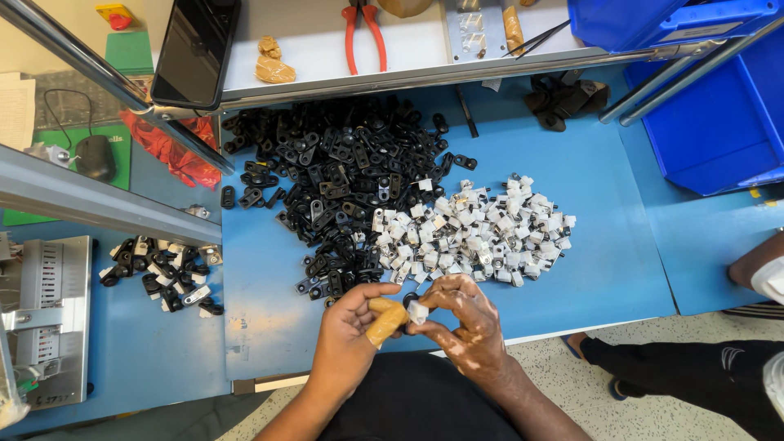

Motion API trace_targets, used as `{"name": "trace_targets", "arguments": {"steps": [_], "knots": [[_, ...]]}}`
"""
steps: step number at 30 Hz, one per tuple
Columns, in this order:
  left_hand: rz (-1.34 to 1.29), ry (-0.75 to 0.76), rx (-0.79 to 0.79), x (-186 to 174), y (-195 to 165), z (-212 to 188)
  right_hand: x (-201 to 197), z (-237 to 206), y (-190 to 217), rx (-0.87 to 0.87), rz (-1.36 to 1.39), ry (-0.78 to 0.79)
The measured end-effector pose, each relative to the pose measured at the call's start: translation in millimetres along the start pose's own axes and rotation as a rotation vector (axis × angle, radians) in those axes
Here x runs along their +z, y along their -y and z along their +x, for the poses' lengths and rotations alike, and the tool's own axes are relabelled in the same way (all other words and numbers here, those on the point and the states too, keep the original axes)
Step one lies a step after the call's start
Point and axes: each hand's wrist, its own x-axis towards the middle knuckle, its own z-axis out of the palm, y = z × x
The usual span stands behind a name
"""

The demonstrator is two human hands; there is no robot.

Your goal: The person repeatedly picks up small black and white plastic parts from a blue workbench, aligns them by hand, and presses them together. The assembled units are placed into a small pile on the left side of the table. The process continues with the same repetitive hand motions throughout the clip.

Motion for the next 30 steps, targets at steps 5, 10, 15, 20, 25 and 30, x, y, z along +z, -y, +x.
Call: {"name": "trace_targets", "arguments": {"steps": [5, 10, 15, 20, 25, 30], "knots": [[-0.092, 0.034, 0.017, 8, -4, 5, 5, -5, -2, 0.235, 0.402, 0.104], [-0.009, 0.044, 0.037, 8, -8, 0, 5, -8, -5, 0.257, 0.565, 0.044], [0.033, 0.068, -0.058, 7, -8, 0, 4, -12, -4, 0.235, 0.576, 0.039], [-0.027, 0.114, 0.034, 8, -7, -4, 0, -14, -3, 0.443, 0.625, 0.025], [-0.049, 0.057, 0.149, 12, -3, -4, 0, -9, -2, 0.198, 0.328, 0.015], [-0.143, 0.019, 0.135, 9, -3, -3, -1, -3, 1, 0.268, 0.467, -0.064]]}}
